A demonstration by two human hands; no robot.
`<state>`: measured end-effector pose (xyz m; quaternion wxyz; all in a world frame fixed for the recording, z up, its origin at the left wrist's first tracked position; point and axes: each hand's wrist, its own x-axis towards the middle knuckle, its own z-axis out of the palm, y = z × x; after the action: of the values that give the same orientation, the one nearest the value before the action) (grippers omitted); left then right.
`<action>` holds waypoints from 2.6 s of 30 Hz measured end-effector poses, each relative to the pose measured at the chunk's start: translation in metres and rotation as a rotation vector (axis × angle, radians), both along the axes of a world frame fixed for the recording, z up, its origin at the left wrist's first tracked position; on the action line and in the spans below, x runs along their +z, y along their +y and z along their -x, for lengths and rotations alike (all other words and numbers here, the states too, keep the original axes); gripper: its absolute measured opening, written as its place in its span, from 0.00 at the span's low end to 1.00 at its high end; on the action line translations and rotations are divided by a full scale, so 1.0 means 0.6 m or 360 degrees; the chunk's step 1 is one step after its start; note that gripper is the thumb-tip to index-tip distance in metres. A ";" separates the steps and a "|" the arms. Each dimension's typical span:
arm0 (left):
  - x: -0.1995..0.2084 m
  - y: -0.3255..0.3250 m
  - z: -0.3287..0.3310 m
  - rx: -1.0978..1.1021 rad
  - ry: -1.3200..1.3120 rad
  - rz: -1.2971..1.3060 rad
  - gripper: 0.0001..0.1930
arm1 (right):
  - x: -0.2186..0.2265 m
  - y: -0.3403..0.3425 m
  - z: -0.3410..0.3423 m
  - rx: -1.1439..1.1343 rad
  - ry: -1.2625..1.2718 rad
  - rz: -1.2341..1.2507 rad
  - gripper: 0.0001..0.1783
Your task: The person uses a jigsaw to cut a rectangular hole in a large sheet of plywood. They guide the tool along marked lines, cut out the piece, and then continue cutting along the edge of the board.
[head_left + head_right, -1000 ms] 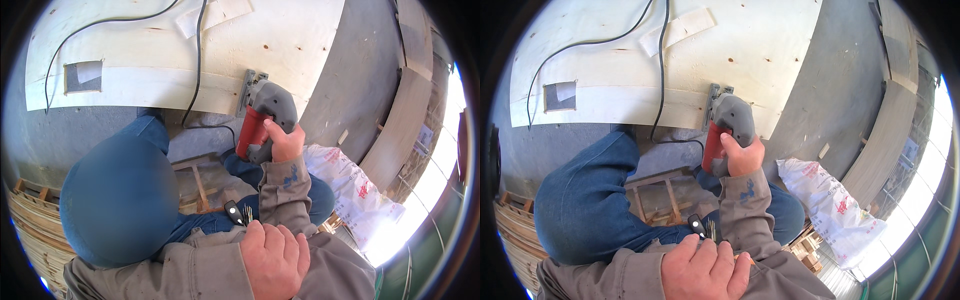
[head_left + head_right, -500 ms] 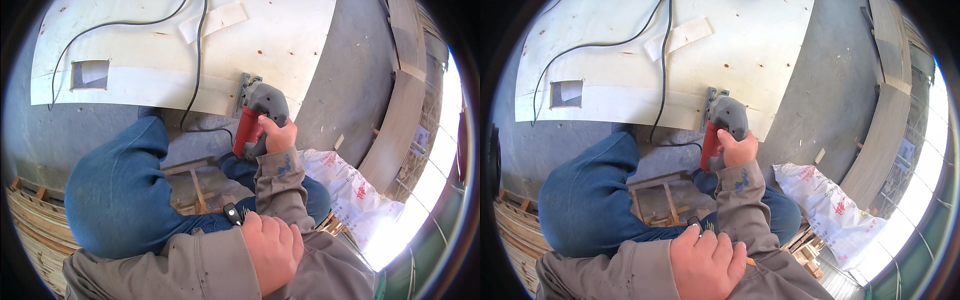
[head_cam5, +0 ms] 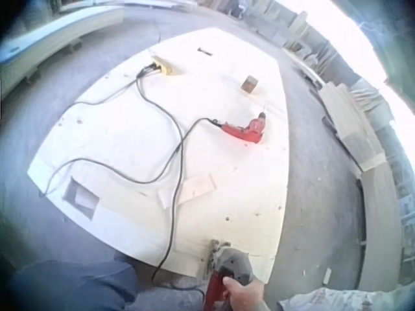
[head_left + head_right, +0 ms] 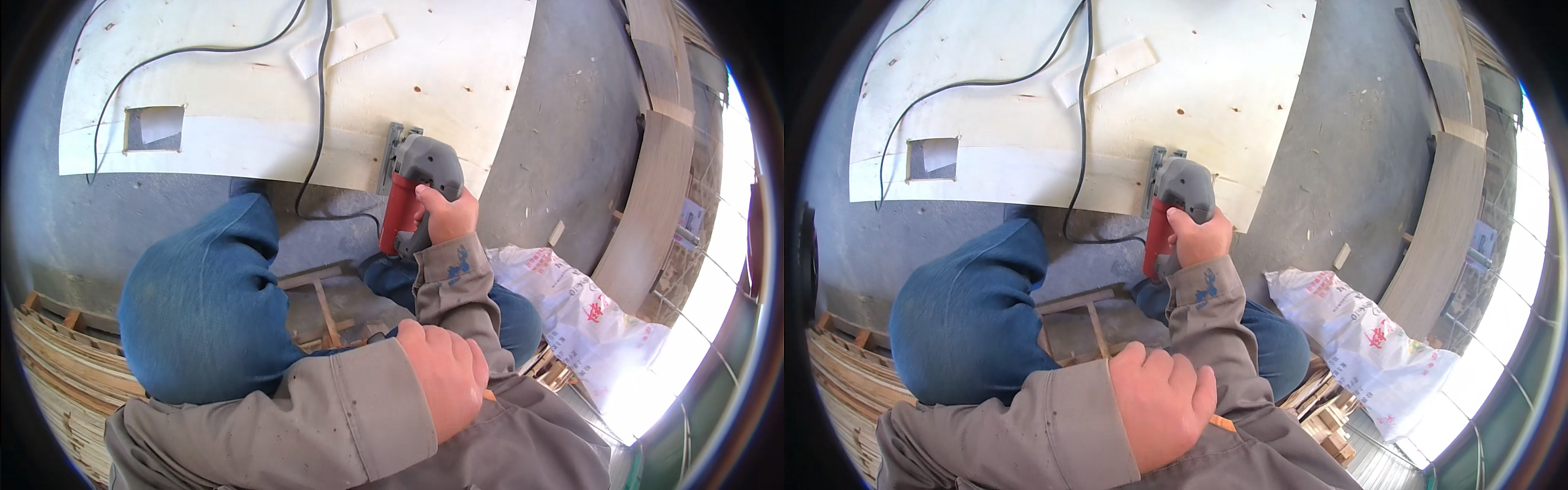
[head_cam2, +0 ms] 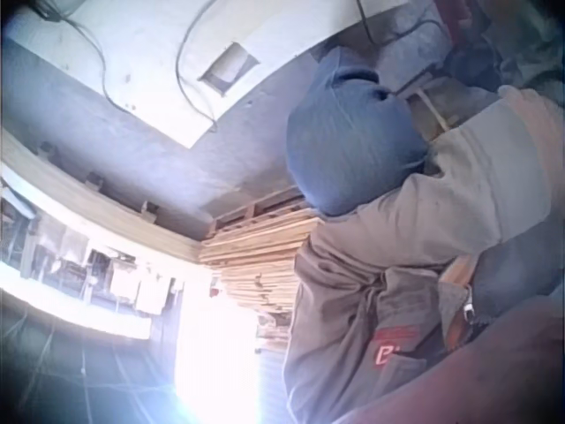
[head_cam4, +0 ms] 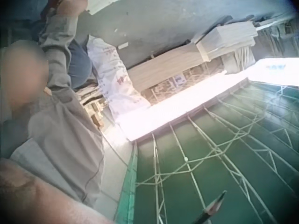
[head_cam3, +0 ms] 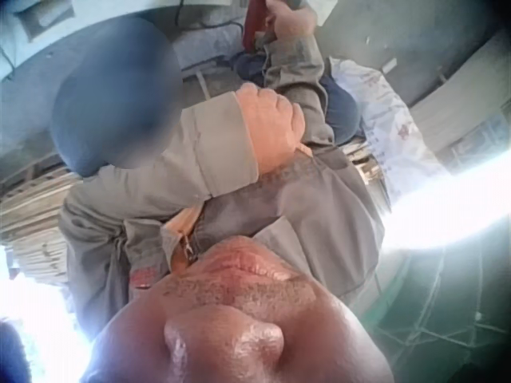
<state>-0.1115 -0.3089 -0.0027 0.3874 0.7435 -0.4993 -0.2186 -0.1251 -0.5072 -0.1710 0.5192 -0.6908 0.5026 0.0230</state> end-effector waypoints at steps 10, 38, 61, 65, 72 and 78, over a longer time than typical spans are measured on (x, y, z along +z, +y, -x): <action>-0.023 -0.010 -0.025 -0.0259 -0.0212 -0.0152 0.17 | 0.002 -0.001 -0.002 0.0007 0.0028 0.0021 0.16; -0.054 -0.065 -0.037 -0.0540 -0.0040 -0.0586 0.11 | 0.001 -0.005 0.000 0.0032 -0.0127 -0.0051 0.20; -0.026 -0.066 -0.042 -0.0630 -0.0129 -0.0594 0.10 | 0.254 -0.087 0.106 -0.0011 -0.0355 -0.0087 0.17; -0.058 -0.068 -0.018 -0.0678 -0.0139 -0.0580 0.09 | 0.270 -0.144 0.129 0.0150 -0.0280 0.0116 0.15; -0.081 -0.077 0.008 -0.0788 -0.0207 -0.0666 0.08 | 0.236 -0.253 0.176 0.0489 -0.0192 0.0261 0.17; -0.123 -0.099 0.013 -0.0710 -0.0199 -0.0707 0.09 | 0.186 -0.306 0.193 0.0593 -0.0096 0.0240 0.20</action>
<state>-0.1191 -0.3683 -0.0763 0.1268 0.6941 -0.6128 -0.3558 -0.2406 -0.6911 -0.0593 0.4677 -0.8091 0.3508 0.0602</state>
